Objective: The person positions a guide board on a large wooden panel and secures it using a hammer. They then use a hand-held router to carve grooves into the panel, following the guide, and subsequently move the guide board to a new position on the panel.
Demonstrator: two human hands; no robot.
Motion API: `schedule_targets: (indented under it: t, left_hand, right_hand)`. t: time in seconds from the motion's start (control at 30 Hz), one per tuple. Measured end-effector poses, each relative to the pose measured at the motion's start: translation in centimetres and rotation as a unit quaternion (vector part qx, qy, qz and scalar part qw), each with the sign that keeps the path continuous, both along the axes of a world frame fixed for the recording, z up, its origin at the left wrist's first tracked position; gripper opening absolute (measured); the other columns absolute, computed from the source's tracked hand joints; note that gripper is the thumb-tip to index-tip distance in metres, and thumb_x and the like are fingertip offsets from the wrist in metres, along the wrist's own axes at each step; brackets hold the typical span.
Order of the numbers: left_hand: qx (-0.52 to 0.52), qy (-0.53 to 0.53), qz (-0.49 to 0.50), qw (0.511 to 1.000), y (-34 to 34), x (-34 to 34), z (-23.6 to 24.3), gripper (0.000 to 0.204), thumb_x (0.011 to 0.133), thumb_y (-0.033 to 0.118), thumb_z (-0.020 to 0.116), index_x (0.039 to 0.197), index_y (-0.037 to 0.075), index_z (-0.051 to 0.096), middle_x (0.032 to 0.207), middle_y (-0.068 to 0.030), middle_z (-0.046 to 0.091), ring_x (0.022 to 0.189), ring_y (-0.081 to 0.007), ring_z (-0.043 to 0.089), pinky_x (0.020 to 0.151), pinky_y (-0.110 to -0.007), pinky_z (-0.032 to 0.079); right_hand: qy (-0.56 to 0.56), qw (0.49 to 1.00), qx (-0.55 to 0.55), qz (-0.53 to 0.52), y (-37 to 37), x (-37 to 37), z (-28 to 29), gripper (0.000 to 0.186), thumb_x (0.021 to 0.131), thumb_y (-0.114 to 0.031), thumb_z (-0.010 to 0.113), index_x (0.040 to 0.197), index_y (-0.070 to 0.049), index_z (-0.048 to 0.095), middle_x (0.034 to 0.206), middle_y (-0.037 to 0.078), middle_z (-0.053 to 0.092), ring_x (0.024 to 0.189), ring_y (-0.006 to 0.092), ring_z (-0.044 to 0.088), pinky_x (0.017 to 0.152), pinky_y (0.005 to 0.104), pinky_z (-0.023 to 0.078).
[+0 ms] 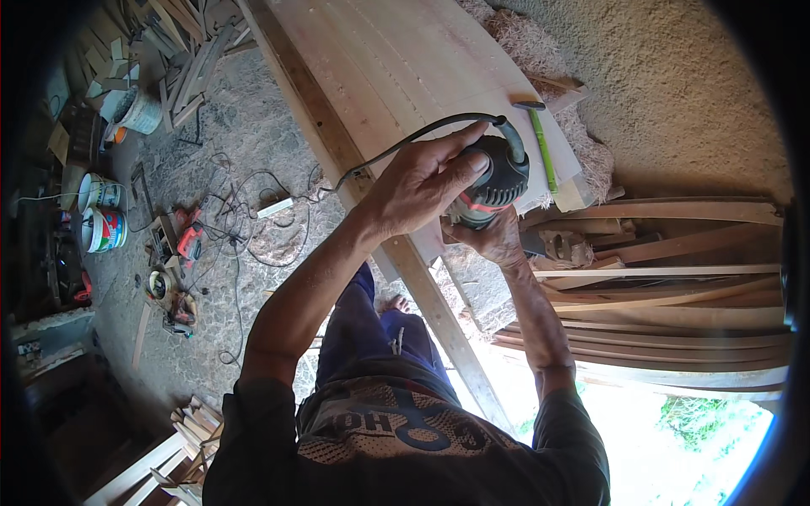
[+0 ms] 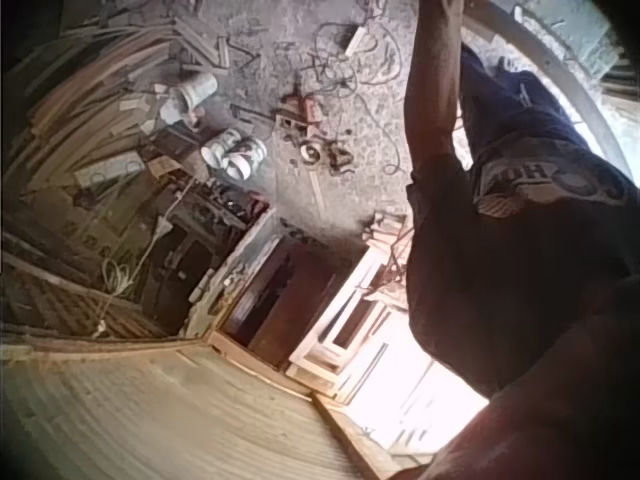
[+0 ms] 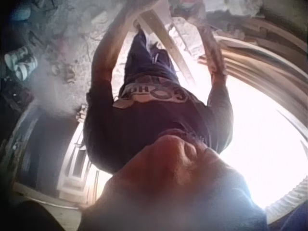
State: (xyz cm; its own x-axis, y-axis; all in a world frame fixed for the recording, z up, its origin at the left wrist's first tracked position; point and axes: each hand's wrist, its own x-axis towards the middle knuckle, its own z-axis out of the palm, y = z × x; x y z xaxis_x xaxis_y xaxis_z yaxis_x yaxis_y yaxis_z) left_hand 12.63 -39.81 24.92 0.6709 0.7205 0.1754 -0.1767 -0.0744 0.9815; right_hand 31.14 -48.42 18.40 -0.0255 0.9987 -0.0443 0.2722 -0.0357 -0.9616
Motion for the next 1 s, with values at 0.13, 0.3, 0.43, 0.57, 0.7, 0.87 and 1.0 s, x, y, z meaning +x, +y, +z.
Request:
schedule_targets:
  t: [0.13, 0.3, 0.43, 0.57, 0.7, 0.87, 1.0]
  left_hand:
    - [0.028, 0.04, 0.014, 0.999, -1.5, 1.1, 0.7, 0.056, 0.107, 0.034, 0.053, 0.15, -0.001, 0.044, 0.116, -0.0074, 0.068, 0.105, -0.0092, 0.06, 0.088, -0.024, 0.051]
    - [0.046, 0.06, 0.041, 0.996, -3.0, 2.1, 0.9, 0.054, 0.106, 0.032, 0.055, 0.147, -0.002, 0.047, 0.121, -0.0191, 0.069, 0.106, -0.0172, 0.067, 0.088, -0.03, 0.056]
    - [0.049, 0.05, 0.043, 0.997, -3.9, 2.3, -0.4, 0.051, 0.107, 0.032, 0.052, 0.146, -0.001, 0.049, 0.127, -0.018, 0.066, 0.114, -0.0194, 0.064, 0.095, -0.033, 0.052]
    - [0.053, 0.022, 0.101, 0.993, -4.1, 2.1, -4.7, 0.051, 0.109, 0.035, 0.046, 0.146, 0.0, 0.049, 0.139, -0.0185, 0.058, 0.134, -0.0259, 0.051, 0.112, -0.04, 0.04]
    - [0.299, 0.243, 0.369, 0.846, -3.2, 0.4, -15.3, 0.046, 0.106, 0.028, 0.048, 0.144, 0.001, 0.05, 0.148, -0.0248, 0.048, 0.14, -0.0423, 0.043, 0.114, -0.05, 0.036]
    - [0.243, 0.425, 0.462, 0.739, 0.4, -3.2, -21.3, 0.053, 0.101, 0.027, 0.049, 0.148, 0.003, 0.042, 0.152, -0.0282, 0.038, 0.143, -0.0512, 0.03, 0.116, -0.061, 0.027]
    - [0.171, 0.5, 0.494, 0.69, 3.0, -4.4, -23.7, 0.055, 0.102, 0.03, 0.045, 0.153, 0.01, 0.037, 0.159, -0.0285, 0.027, 0.145, -0.0521, 0.027, 0.117, -0.063, 0.023]
  right_hand:
    - [-0.065, 0.997, 0.03, -0.014, -1.5, 0.4, -0.7, 0.06, 0.065, -0.017, 0.09, 0.116, -0.003, 0.062, 0.097, 0.007, 0.071, 0.087, 0.0168, 0.07, 0.08, 0.0328, 0.057]
    - [-0.07, 0.993, 0.093, -0.036, -2.4, 1.3, -2.5, 0.063, 0.061, -0.015, 0.089, 0.116, -0.003, 0.062, 0.099, 0.008, 0.071, 0.087, 0.0184, 0.068, 0.082, 0.0337, 0.055]
    - [-0.06, 0.993, 0.098, -0.018, -2.9, 2.1, -3.6, 0.061, 0.06, -0.013, 0.089, 0.115, -0.004, 0.064, 0.097, 0.007, 0.071, 0.086, 0.0193, 0.068, 0.081, 0.0342, 0.056]
    - [-0.056, 0.994, 0.088, 0.023, -4.1, 2.8, -4.8, 0.058, 0.061, -0.011, 0.088, 0.113, -0.005, 0.065, 0.1, 0.006, 0.071, 0.088, 0.02, 0.068, 0.083, 0.0344, 0.055]
    - [-0.234, 0.942, 0.232, 0.068, -5.4, 1.5, -5.5, 0.05, 0.064, -0.019, 0.082, 0.112, -0.015, 0.07, 0.105, 0.004, 0.071, 0.097, 0.0243, 0.068, 0.092, 0.0369, 0.053]
    - [-0.193, 0.956, 0.203, 0.091, -6.5, 0.6, -6.4, 0.038, 0.072, -0.018, 0.079, 0.108, -0.015, 0.067, 0.108, 0.005, 0.07, 0.1, 0.0232, 0.066, 0.092, 0.0386, 0.052]
    - [-0.05, 0.981, 0.153, 0.109, -7.7, 1.1, -9.0, 0.041, 0.081, -0.019, 0.076, 0.119, -0.01, 0.062, 0.114, 0.008, 0.068, 0.106, 0.0228, 0.067, 0.095, 0.0368, 0.054]
